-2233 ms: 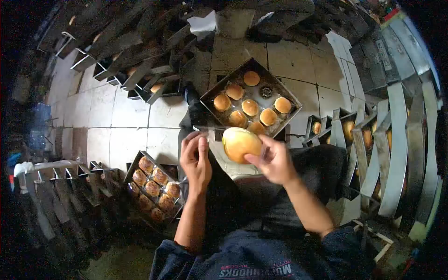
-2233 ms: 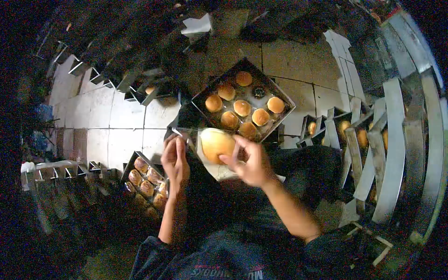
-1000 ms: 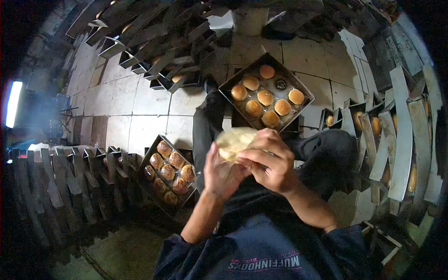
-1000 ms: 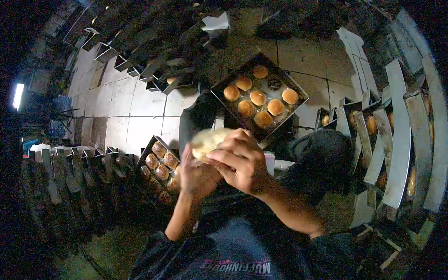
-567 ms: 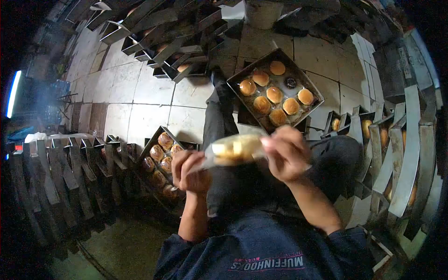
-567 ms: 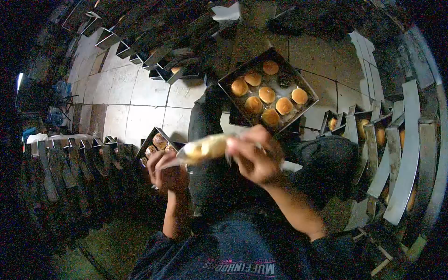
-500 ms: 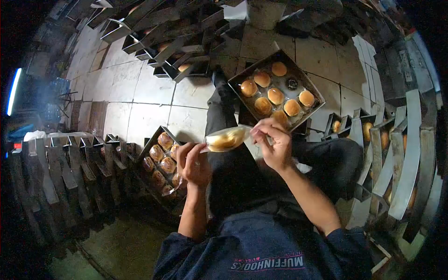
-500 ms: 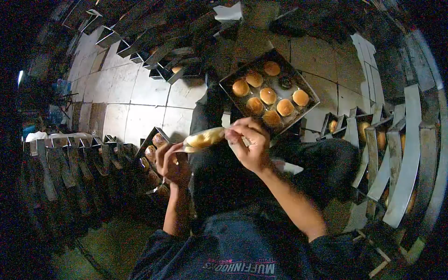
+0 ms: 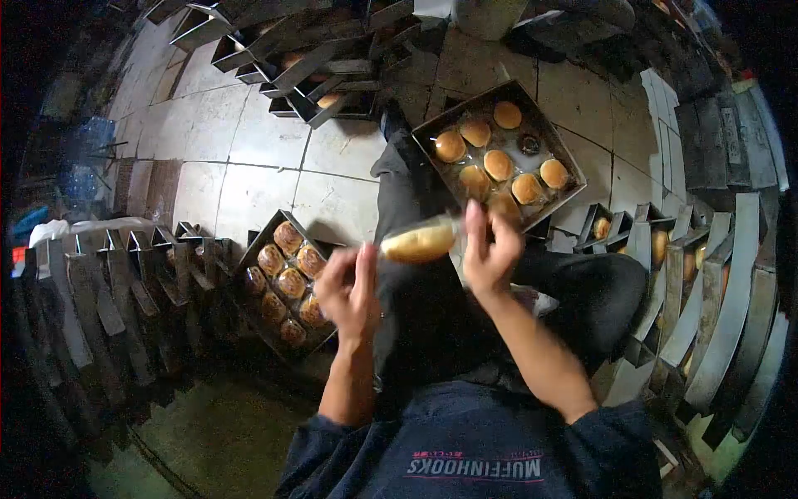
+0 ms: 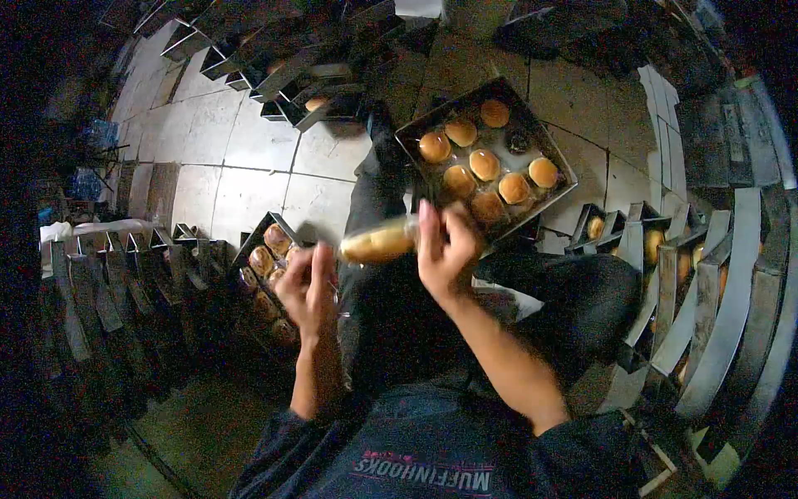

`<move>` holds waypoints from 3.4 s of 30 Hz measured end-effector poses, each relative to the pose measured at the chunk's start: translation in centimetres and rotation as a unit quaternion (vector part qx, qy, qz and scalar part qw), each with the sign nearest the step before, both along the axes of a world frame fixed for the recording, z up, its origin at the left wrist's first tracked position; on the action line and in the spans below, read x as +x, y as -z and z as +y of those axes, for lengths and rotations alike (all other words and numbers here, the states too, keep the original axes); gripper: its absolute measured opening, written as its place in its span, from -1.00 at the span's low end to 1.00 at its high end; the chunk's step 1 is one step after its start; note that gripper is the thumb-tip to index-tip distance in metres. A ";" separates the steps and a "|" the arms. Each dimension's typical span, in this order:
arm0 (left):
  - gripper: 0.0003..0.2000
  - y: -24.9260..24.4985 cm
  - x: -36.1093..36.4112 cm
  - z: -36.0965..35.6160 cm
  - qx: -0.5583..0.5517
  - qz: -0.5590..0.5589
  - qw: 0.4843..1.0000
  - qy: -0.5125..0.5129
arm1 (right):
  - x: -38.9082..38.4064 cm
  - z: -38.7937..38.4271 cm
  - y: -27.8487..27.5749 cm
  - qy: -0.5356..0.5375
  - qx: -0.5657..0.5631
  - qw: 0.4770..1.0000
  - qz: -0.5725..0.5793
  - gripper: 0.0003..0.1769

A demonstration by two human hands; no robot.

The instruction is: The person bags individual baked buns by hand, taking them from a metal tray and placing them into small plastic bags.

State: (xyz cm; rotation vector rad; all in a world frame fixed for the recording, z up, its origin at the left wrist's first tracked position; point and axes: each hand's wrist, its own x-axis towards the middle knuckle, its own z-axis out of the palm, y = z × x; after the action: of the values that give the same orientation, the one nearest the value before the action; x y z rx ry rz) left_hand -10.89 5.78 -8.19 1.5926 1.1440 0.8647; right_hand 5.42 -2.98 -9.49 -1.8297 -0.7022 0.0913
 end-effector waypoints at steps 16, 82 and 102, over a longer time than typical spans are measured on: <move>-0.79 -1.3 0.1 1.0 -0.086 -0.004 0.996 0.030 | 0.4 -1.8 -2.4 -0.362 -0.096 0.925 -0.055 -0.25; -0.70 5.5 7.7 -7.8 0.061 0.201 0.858 0.469 | 4.7 -14.9 2.3 -0.169 -0.152 0.954 -0.196 -0.86; -0.92 6.6 5.5 5.9 0.047 0.033 0.998 0.012 | 26.3 7.1 22.6 -0.099 -0.411 0.906 0.034 -0.44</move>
State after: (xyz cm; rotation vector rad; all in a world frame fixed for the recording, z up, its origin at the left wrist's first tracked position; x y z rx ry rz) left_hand -5.39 11.67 -14.74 1.7185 1.1422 0.8672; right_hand 31.76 4.11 -32.08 -2.5271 -0.8740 0.6700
